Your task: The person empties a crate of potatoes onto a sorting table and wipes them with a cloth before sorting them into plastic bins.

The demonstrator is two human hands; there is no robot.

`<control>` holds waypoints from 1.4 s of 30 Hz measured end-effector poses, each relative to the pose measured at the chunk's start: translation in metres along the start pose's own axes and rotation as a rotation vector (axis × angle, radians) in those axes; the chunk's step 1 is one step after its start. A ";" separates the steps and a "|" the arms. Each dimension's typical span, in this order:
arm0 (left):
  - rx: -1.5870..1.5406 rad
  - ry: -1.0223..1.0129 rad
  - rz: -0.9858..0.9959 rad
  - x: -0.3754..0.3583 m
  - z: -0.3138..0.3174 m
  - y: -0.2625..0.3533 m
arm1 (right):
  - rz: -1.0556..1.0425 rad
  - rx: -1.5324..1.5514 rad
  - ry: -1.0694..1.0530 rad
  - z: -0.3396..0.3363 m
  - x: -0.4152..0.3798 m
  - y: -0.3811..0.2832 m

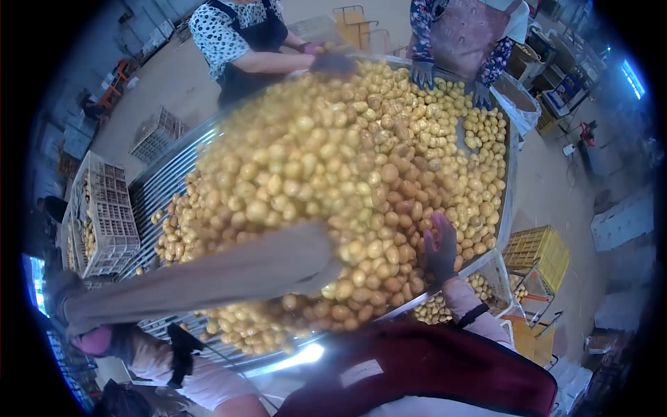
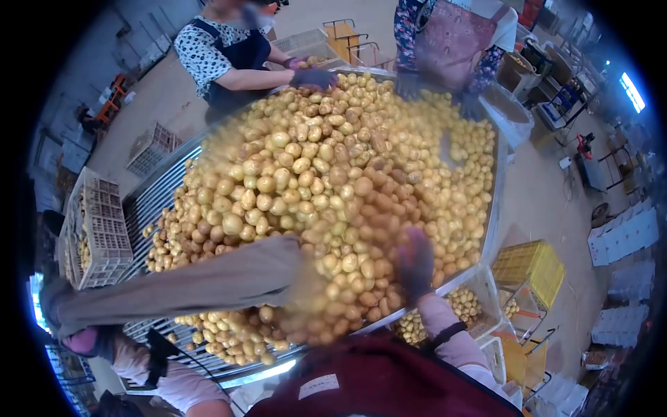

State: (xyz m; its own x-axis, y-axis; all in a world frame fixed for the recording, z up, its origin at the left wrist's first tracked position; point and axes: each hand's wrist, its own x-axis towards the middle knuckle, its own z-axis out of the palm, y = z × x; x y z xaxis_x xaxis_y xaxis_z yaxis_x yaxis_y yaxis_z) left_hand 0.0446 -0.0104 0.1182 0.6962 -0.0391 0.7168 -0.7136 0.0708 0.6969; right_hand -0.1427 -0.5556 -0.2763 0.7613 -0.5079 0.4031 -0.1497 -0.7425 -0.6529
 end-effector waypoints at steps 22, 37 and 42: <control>1.068 -0.864 -0.179 -0.319 0.136 -0.151 | -0.367 0.044 -0.366 0.059 0.055 -0.126; 0.695 -0.860 -0.207 -0.264 0.248 -0.185 | -0.129 0.439 -0.649 0.104 0.070 -0.110; 0.666 -0.745 -0.213 -0.280 0.247 -0.217 | 0.198 1.114 -0.742 0.045 0.044 -0.090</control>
State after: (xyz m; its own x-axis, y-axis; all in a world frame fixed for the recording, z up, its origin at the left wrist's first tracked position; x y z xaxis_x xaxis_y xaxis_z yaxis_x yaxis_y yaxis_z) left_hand -0.0153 -0.2612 -0.2285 0.7502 -0.6125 0.2492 -0.6374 -0.5695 0.5190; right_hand -0.0675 -0.4919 -0.2285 0.9980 0.0523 0.0354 0.0218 0.2403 -0.9705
